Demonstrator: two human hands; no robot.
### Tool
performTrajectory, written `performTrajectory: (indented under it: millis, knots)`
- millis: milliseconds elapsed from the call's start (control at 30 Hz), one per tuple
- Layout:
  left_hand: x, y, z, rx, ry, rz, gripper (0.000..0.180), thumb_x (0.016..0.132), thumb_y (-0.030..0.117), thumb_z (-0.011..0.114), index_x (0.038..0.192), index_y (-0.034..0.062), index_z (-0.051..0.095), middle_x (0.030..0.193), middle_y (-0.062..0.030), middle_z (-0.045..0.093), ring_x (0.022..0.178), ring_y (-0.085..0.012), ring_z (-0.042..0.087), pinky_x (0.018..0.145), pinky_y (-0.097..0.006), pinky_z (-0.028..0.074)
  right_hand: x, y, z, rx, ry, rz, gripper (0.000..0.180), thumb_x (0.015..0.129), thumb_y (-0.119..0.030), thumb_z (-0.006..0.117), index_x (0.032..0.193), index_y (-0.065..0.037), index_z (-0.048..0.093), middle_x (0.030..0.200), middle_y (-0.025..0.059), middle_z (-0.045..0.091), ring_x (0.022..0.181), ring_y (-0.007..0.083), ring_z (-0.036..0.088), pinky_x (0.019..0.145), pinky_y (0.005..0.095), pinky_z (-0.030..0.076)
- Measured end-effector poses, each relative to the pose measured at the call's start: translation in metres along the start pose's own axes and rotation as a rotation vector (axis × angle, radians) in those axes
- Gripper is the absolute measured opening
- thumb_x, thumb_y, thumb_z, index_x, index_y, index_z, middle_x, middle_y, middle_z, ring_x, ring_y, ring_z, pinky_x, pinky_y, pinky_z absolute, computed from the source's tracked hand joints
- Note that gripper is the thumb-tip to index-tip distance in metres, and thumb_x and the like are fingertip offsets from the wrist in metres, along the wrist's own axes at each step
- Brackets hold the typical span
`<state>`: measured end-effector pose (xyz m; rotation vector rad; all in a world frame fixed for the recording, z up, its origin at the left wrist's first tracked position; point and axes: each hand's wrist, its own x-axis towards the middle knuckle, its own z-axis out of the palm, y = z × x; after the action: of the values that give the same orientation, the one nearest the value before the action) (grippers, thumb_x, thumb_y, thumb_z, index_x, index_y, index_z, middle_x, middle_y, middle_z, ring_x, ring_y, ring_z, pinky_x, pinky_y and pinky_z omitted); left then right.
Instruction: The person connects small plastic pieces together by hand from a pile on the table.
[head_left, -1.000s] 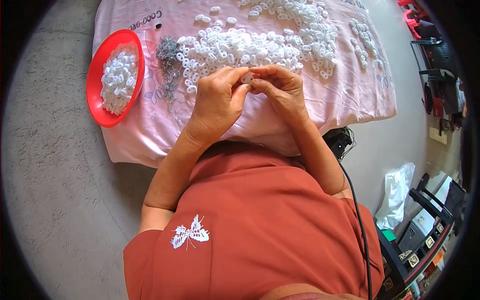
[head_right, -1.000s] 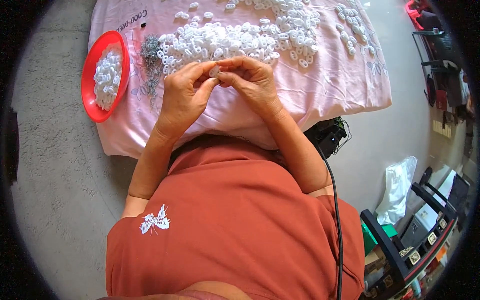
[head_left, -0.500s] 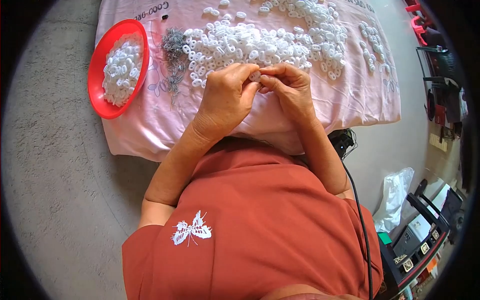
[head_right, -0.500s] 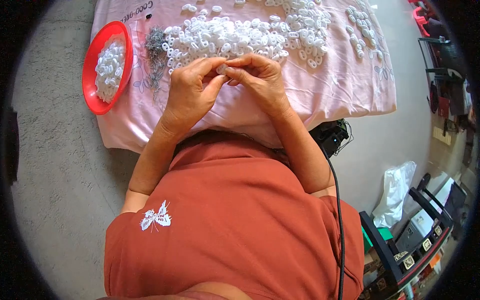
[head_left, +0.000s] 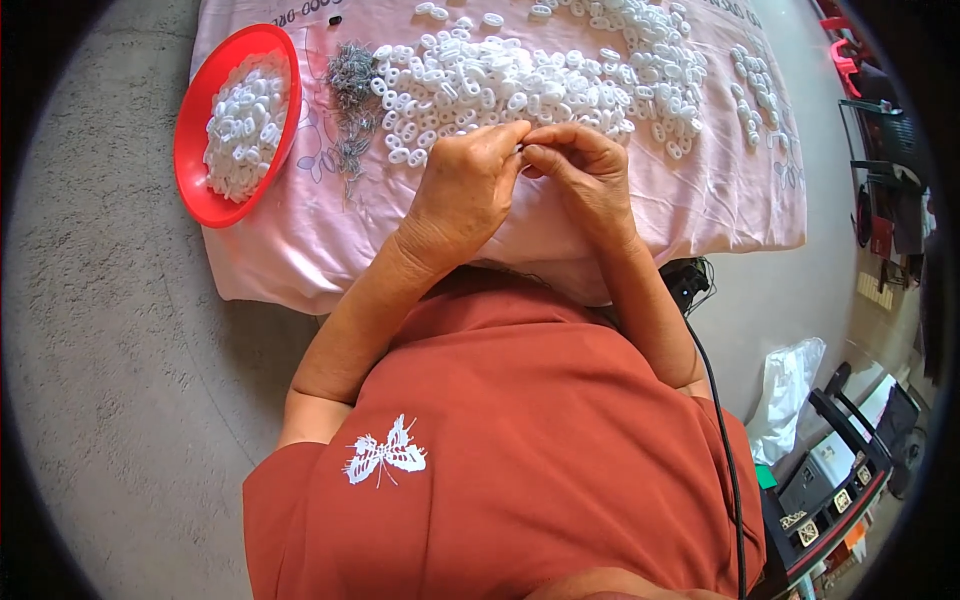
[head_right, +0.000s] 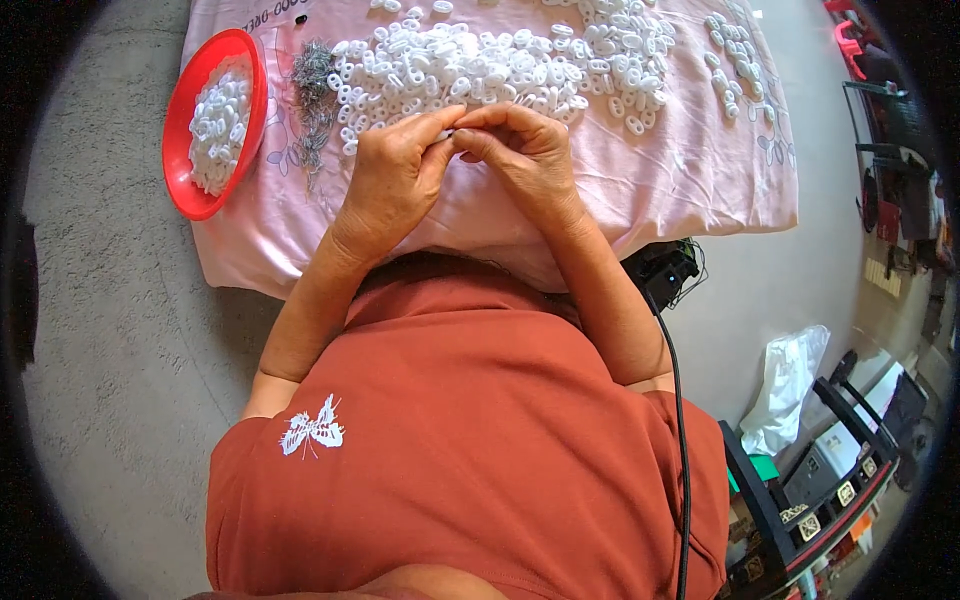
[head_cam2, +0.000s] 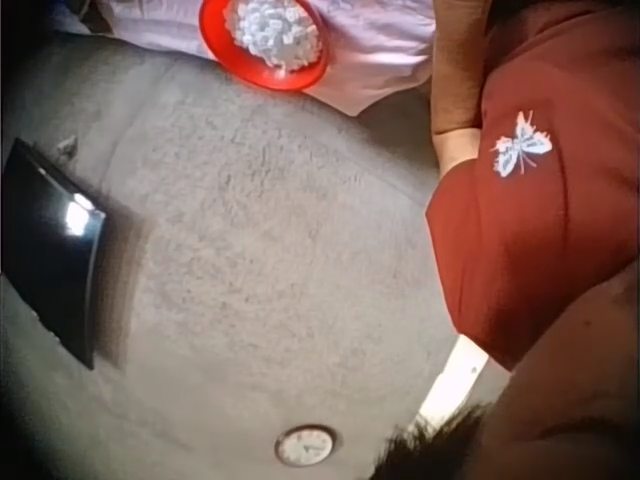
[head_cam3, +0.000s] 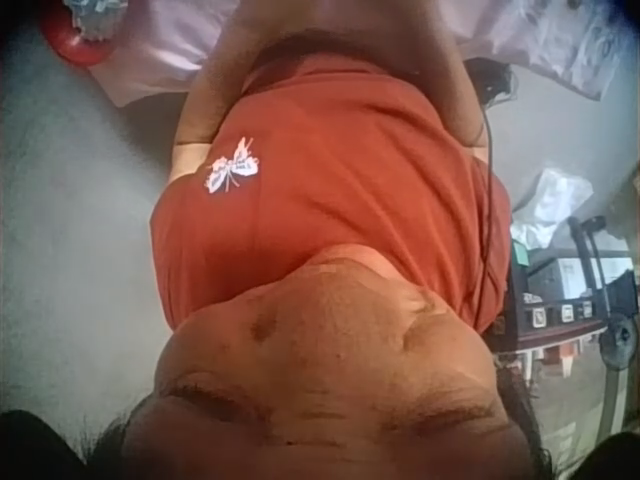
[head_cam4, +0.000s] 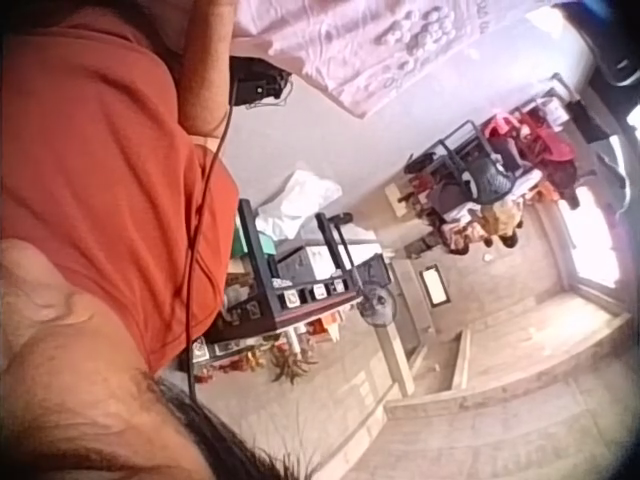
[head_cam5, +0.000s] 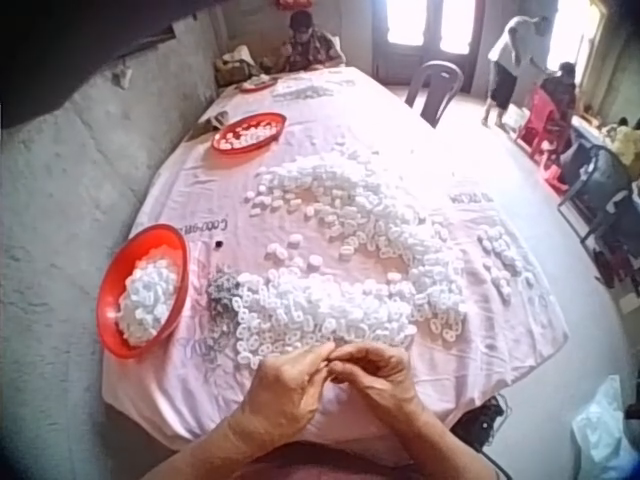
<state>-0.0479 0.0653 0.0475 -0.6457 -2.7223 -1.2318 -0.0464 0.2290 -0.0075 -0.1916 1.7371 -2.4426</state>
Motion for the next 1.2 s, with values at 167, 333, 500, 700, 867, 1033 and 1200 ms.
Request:
performTrajectory:
  millis: [167, 333, 500, 700, 867, 1033, 1200]
  knots:
    - [0.004, -0.004, 0.001, -0.031, 0.019, 0.056, 0.030, 0.083, 0.001, 0.059, 0.113, -0.0033, 0.058, 0.085, -0.0236, 0.065, 0.078, -0.0396, 0.065, 0.066, -0.045, 0.051, 0.000, -0.003, 0.004, 0.047, 0.021, 0.034, 0.017, 0.089, -0.002, 0.067, 0.105, 0.002, 0.067, 0.095, 0.0061, 0.069, 0.084, 0.0106, 0.066, 0.076, 0.0239, 0.055]
    - [0.003, -0.006, -0.002, -0.100, -0.051, -0.064, 0.059, 0.086, 0.000, 0.060, 0.142, 0.0036, 0.040, 0.082, -0.0195, 0.069, 0.073, -0.0277, 0.071, 0.065, -0.035, 0.054, 0.000, -0.010, 0.006, 0.070, 0.000, 0.023, 0.016, 0.091, -0.003, 0.065, 0.105, 0.004, 0.065, 0.095, 0.0082, 0.069, 0.083, 0.0118, 0.066, 0.076, 0.0246, 0.055]
    - [0.007, -0.006, -0.015, -0.092, -0.196, -0.059, 0.065, 0.085, -0.002, 0.057, 0.146, 0.0040, 0.034, 0.078, -0.0181, 0.068, 0.068, -0.0259, 0.069, 0.065, -0.035, 0.054, -0.001, -0.007, 0.005, 0.016, -0.093, 0.029, 0.013, 0.091, -0.003, 0.065, 0.101, 0.005, 0.065, 0.090, 0.0083, 0.069, 0.080, 0.0118, 0.066, 0.074, 0.0245, 0.055]
    - [0.014, -0.008, -0.019, -0.089, -0.309, 0.002, 0.065, 0.078, 0.001, 0.063, 0.138, -0.0057, 0.039, 0.097, -0.0290, 0.064, 0.083, -0.0430, 0.064, 0.073, -0.045, 0.052, 0.002, -0.004, 0.006, -0.061, -0.114, 0.035, 0.010, 0.090, -0.004, 0.066, 0.096, 0.004, 0.065, 0.084, 0.0056, 0.068, 0.077, 0.0104, 0.064, 0.071, 0.0230, 0.053]
    - [0.010, -0.003, -0.015, -0.170, -0.195, -0.143, 0.046, 0.078, 0.005, 0.068, 0.122, -0.0024, 0.055, 0.094, -0.0211, 0.066, 0.079, -0.0354, 0.067, 0.069, -0.039, 0.054, 0.004, -0.002, 0.003, 0.049, 0.018, 0.076, 0.010, 0.092, -0.008, 0.065, 0.095, 0.002, 0.067, 0.084, 0.0047, 0.068, 0.076, 0.0083, 0.064, 0.068, 0.0217, 0.054]
    - [0.007, -0.008, -0.004, -0.083, 0.056, 0.072, 0.019, 0.080, 0.005, 0.067, 0.098, -0.0005, 0.064, 0.085, -0.0151, 0.065, 0.075, -0.0317, 0.065, 0.066, -0.037, 0.052, 0.005, -0.005, 0.006, 0.061, 0.051, 0.094, 0.013, 0.092, -0.011, 0.065, 0.095, 0.001, 0.068, 0.084, 0.0054, 0.069, 0.075, 0.0089, 0.065, 0.068, 0.0219, 0.054]
    - [0.006, -0.013, -0.002, -0.039, 0.028, 0.108, 0.019, 0.080, 0.004, 0.067, 0.099, 0.0000, 0.064, 0.085, -0.0145, 0.064, 0.078, -0.0319, 0.064, 0.067, -0.039, 0.052, 0.004, -0.006, 0.005, 0.085, 0.047, 0.071, 0.014, 0.092, -0.013, 0.066, 0.095, 0.001, 0.068, 0.082, 0.0050, 0.069, 0.075, 0.0086, 0.065, 0.068, 0.0220, 0.054]
